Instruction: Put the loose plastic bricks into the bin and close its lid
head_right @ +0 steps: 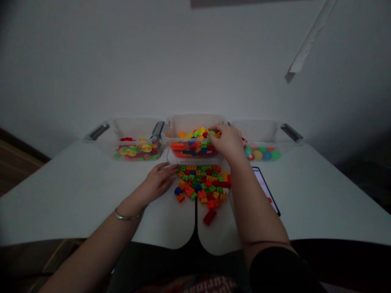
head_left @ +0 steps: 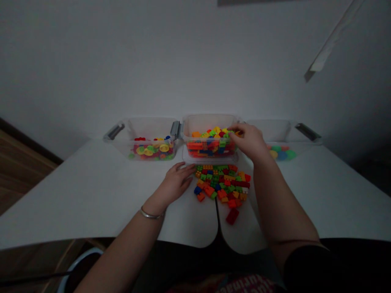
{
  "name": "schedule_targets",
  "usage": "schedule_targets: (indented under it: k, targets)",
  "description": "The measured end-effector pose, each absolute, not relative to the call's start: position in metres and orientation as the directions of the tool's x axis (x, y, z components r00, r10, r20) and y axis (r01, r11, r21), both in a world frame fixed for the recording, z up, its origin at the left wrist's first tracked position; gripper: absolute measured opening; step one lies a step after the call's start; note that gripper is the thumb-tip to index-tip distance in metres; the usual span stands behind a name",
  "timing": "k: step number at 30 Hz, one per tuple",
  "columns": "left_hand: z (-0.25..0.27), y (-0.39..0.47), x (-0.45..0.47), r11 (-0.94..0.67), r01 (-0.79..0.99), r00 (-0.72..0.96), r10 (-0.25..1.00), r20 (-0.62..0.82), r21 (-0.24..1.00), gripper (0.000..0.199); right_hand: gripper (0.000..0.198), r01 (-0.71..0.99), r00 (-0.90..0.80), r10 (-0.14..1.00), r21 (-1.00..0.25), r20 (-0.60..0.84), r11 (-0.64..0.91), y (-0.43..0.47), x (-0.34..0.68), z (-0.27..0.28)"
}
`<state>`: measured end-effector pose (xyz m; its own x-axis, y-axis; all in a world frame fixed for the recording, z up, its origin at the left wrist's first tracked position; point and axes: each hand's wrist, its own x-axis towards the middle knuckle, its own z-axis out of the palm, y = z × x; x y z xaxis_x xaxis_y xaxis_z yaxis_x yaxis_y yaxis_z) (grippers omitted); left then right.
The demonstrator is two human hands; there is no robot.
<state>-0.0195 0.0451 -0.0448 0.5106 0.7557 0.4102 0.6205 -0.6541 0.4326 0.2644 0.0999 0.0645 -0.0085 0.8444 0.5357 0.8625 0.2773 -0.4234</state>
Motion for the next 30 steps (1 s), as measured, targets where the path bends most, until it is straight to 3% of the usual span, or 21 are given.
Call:
schedule_targets:
  k: [7,13,20,26,30]
  targets:
    - [-0.043,0.045,-0.020,-0.607,0.614,0.434,0.794,0.427,0.505,0.032,0.023,0.887,-0.034,0.883,-0.392,0.467,0.242,0.099,0.263,0.068]
    - [-0.035,0.043,-0.021,-0.588,0.648,0.400,0.804,0.440,0.485,0.013,0.025,0.918,-0.038,0.898,-0.340,0.439,0.205,0.099,0.259,0.070]
    - [-0.035,0.044,-0.021,-0.536,0.671,0.381,0.842,0.382,0.512,0.011,0.021,0.873,-0.029,0.747,-0.347,0.664,0.343,0.095,0.256,0.069]
    - [-0.034,0.044,-0.020,-0.537,0.728,0.391,0.836,0.384,0.427,0.007,0.016,0.811,-0.059,0.637,-0.335,0.768,0.479,0.077,0.243,0.082]
    - [-0.034,0.044,-0.018,-0.482,0.693,0.273,0.864,0.423,0.536,0.010,0.015,0.749,-0.129,0.620,-0.334,0.774,0.572,0.066,0.231,0.086]
